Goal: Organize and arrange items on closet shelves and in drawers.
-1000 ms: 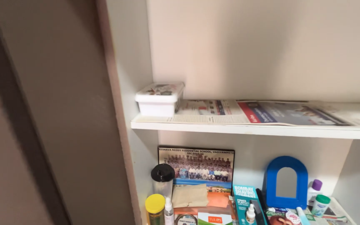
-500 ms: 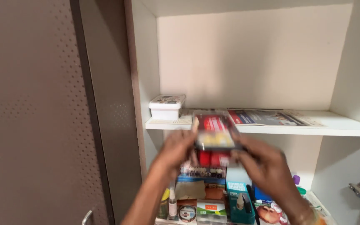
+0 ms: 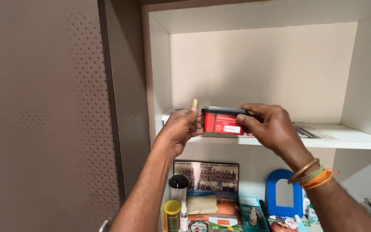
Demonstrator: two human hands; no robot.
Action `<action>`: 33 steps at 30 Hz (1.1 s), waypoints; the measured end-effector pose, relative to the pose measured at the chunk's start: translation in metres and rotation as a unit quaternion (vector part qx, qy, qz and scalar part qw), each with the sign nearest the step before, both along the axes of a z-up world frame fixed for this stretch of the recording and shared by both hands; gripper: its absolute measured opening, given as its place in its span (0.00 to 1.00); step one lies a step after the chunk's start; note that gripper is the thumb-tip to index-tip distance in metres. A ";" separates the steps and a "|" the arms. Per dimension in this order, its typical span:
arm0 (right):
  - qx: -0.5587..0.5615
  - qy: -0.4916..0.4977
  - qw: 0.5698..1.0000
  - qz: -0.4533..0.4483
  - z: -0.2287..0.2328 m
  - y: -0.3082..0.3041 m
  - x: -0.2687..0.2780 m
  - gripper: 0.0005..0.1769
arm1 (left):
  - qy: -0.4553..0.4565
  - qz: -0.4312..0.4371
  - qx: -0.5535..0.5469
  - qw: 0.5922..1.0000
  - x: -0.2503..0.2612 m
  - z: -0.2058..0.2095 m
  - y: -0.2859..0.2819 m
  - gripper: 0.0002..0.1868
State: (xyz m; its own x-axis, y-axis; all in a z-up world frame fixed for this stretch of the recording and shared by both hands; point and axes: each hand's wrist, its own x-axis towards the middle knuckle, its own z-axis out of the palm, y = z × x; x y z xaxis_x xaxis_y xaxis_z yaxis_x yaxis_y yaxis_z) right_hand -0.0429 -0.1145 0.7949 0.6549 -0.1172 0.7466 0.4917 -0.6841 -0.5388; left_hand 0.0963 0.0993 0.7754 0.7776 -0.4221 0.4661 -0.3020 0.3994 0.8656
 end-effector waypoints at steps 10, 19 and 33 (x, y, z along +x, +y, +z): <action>0.018 -0.068 0.997 0.027 -0.010 -0.038 0.088 0.20 | -0.110 0.203 0.175 0.957 0.046 0.031 0.016 0.17; -0.026 0.010 0.997 -0.075 -0.047 -0.016 0.144 0.23 | -0.237 0.283 0.302 0.879 0.149 0.039 0.010 0.25; -0.159 0.186 0.969 -0.028 -0.040 -0.024 0.161 0.32 | -0.271 0.285 0.581 0.713 0.226 0.051 -0.041 0.21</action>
